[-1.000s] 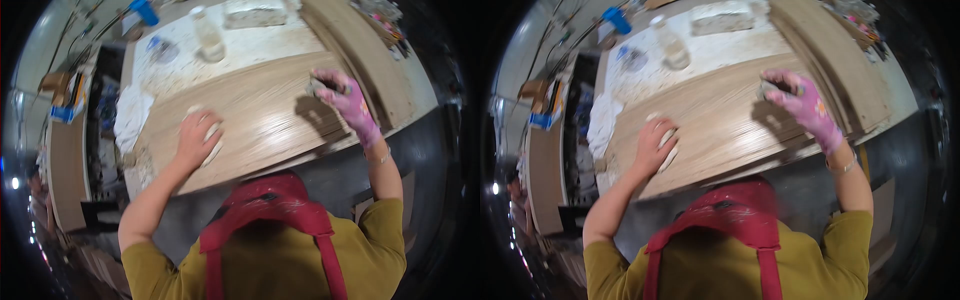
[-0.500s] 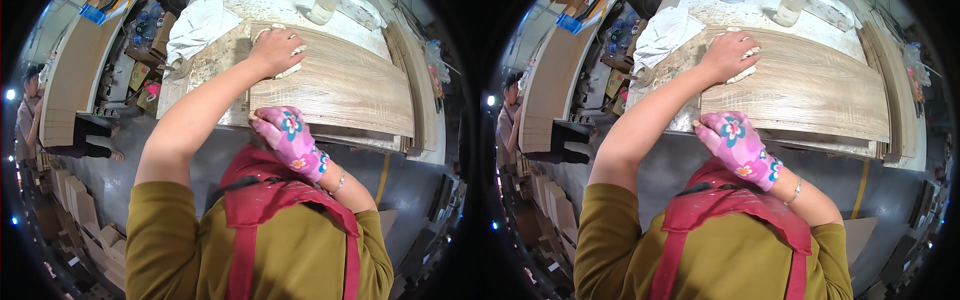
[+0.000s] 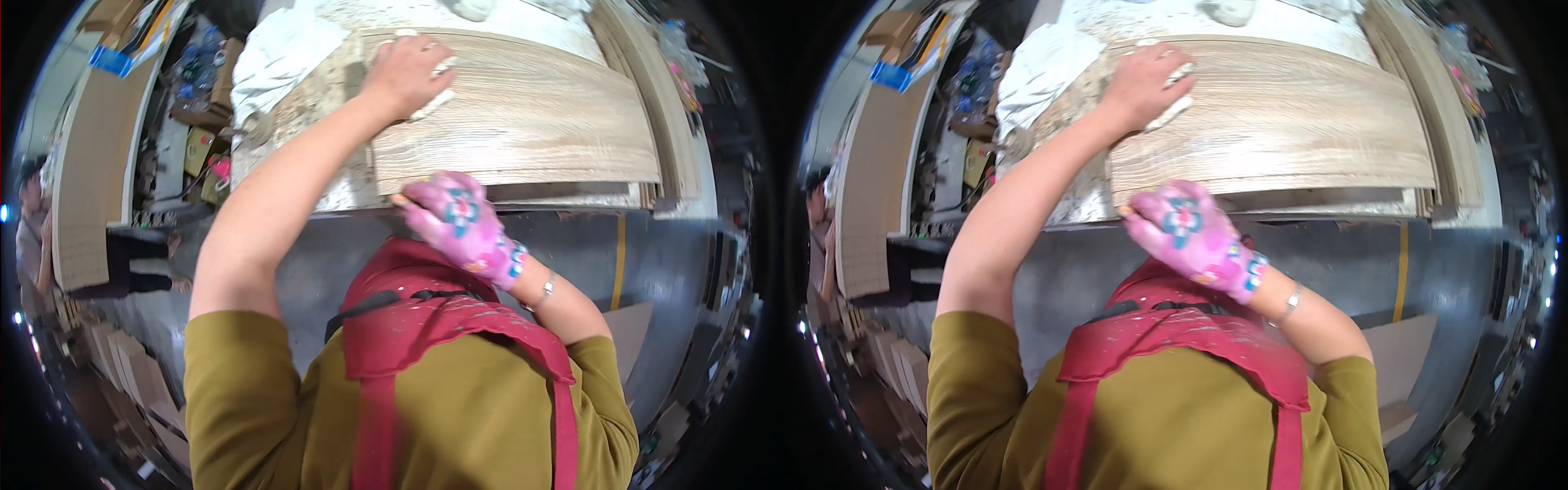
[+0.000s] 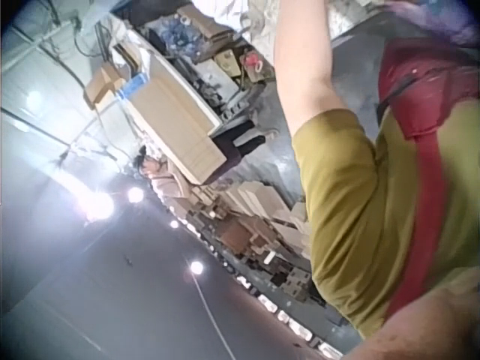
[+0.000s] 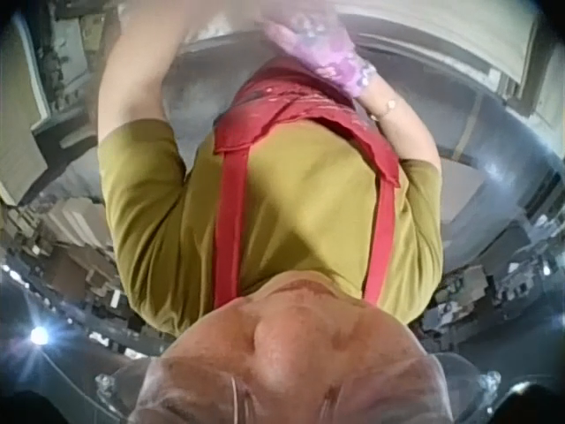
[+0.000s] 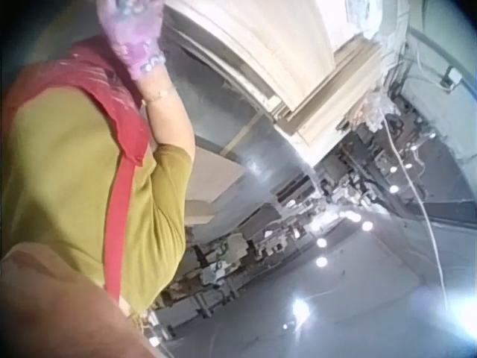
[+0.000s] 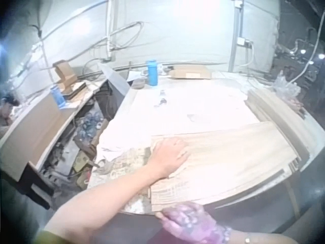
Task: The person applies a liquid finish to wooden boards by hand with a cloth, wiping the surface of each board, turning them over, and stacking them on a pile.
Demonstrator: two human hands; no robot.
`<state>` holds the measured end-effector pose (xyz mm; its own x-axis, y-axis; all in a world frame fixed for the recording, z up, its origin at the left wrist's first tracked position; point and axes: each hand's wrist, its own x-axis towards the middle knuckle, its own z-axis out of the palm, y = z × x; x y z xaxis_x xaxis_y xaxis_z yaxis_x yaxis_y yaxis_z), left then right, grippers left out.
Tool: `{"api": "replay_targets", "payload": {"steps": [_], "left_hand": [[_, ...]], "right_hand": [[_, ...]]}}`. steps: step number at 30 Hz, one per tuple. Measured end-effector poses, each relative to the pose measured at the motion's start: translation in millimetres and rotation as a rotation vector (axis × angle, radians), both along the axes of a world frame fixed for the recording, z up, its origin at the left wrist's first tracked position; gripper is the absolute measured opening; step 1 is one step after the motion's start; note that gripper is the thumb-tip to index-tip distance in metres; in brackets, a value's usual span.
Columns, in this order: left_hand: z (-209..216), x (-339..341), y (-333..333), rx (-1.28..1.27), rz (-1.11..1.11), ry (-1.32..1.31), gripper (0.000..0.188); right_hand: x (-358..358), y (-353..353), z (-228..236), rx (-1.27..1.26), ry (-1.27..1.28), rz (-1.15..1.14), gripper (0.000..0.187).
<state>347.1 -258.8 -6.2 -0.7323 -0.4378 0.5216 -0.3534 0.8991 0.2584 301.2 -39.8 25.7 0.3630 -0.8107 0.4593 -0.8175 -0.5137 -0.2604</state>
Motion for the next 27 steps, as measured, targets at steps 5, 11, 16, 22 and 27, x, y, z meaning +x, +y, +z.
{"api": "replay_targets", "payload": {"steps": [5,11,16,22,27], "left_hand": [[3,6,0,0.049,-0.044,0.011,0.028],[13,1,4,0.046,-0.059,-0.009,0.022],[18,5,3,0.086,-0.082,-0.046,0.024],[28,-3,12,0.088,-0.098,-0.092,0.022],[31,-2,14,0.117,-0.049,-0.165,0.023]], "right_hand": [[-44,24,-11,-0.004,0.072,-0.207,0.026],[-144,79,-4,-0.081,0.150,-0.639,0.026],[-121,63,-3,-0.063,0.041,-0.402,0.023],[-130,65,-9,0.019,0.036,-0.318,0.032],[-227,109,-11,-0.051,0.126,-0.507,0.024]]}}
